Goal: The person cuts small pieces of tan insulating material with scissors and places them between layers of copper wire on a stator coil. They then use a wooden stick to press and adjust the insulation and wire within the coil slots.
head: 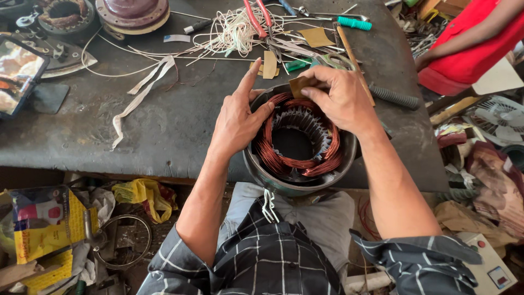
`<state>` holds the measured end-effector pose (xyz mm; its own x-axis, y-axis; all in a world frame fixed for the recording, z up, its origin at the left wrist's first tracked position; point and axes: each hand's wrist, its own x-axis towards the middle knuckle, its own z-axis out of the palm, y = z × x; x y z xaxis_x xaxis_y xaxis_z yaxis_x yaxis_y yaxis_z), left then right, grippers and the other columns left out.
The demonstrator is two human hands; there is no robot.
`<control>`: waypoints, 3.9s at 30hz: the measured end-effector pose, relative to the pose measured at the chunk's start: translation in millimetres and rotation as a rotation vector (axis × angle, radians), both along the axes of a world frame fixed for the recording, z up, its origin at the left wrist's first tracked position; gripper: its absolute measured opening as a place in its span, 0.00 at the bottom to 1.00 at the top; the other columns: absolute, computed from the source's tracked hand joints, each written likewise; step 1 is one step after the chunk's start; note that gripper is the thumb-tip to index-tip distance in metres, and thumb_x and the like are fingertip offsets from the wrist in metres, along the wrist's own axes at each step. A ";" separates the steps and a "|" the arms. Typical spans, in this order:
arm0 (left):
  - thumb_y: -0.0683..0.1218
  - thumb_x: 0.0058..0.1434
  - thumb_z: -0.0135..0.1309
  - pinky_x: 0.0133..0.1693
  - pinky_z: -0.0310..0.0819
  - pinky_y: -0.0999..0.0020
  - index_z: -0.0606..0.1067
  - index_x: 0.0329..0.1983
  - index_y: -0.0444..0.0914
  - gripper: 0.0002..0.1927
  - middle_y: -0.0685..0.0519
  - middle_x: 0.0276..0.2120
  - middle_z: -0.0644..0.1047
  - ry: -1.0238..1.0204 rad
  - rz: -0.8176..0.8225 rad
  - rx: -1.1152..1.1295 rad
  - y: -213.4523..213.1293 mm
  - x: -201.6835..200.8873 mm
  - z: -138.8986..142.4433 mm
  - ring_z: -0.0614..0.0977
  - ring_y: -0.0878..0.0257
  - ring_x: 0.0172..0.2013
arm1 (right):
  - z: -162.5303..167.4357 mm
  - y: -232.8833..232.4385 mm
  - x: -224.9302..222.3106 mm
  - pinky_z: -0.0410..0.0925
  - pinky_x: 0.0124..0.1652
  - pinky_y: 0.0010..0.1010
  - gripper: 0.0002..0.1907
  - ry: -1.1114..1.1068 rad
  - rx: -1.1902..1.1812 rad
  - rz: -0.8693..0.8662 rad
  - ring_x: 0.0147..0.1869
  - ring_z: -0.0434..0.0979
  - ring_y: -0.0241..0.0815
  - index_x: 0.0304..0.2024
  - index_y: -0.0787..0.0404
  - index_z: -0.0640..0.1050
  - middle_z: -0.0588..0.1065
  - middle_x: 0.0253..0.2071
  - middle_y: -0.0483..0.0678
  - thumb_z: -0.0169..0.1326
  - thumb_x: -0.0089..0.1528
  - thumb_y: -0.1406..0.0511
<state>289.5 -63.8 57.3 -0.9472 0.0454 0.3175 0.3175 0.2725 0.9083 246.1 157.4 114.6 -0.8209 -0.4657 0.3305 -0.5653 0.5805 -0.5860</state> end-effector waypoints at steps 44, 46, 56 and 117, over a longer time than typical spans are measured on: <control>0.37 0.57 0.66 0.56 0.78 0.66 0.56 0.77 0.39 0.47 0.36 0.58 0.79 -0.280 -0.203 0.670 16.1 5.2 -17.2 0.81 0.58 0.55 | 7.2 2.3 -8.3 0.72 0.39 0.34 0.08 0.318 0.187 0.302 0.39 0.81 0.44 0.37 0.55 0.83 0.79 0.36 0.43 0.68 0.57 0.63; 0.37 0.57 0.65 0.56 0.78 0.66 0.56 0.77 0.39 0.46 0.35 0.61 0.76 -0.305 -0.204 0.706 16.7 4.4 -17.3 0.81 0.57 0.56 | 10.3 0.9 -16.1 0.71 0.39 0.36 0.08 0.339 0.246 0.338 0.39 0.81 0.45 0.36 0.55 0.84 0.80 0.35 0.43 0.69 0.56 0.63; 0.33 0.61 0.58 0.63 0.72 0.66 0.56 0.78 0.40 0.43 0.39 0.66 0.70 -0.329 -0.292 0.776 17.2 3.3 -23.9 0.75 0.57 0.61 | 20.3 -15.0 -33.4 0.70 0.38 0.40 0.06 0.307 0.387 0.445 0.38 0.80 0.47 0.33 0.53 0.84 0.80 0.33 0.44 0.68 0.53 0.65; 0.43 0.72 0.55 0.59 0.74 0.68 0.55 0.80 0.43 0.36 0.49 0.55 0.75 -0.292 -0.297 0.495 13.8 -22.5 -28.5 0.77 0.62 0.56 | -6.7 12.2 -26.1 0.73 0.41 0.33 0.06 0.186 0.200 0.198 0.39 0.83 0.43 0.40 0.61 0.84 0.82 0.36 0.48 0.65 0.59 0.70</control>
<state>267.0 -50.0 28.8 -0.9674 0.2328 0.0992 0.0357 -0.2626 0.9643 220.0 169.5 107.9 -0.6426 -0.6807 0.3517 -0.7648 0.5423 -0.3478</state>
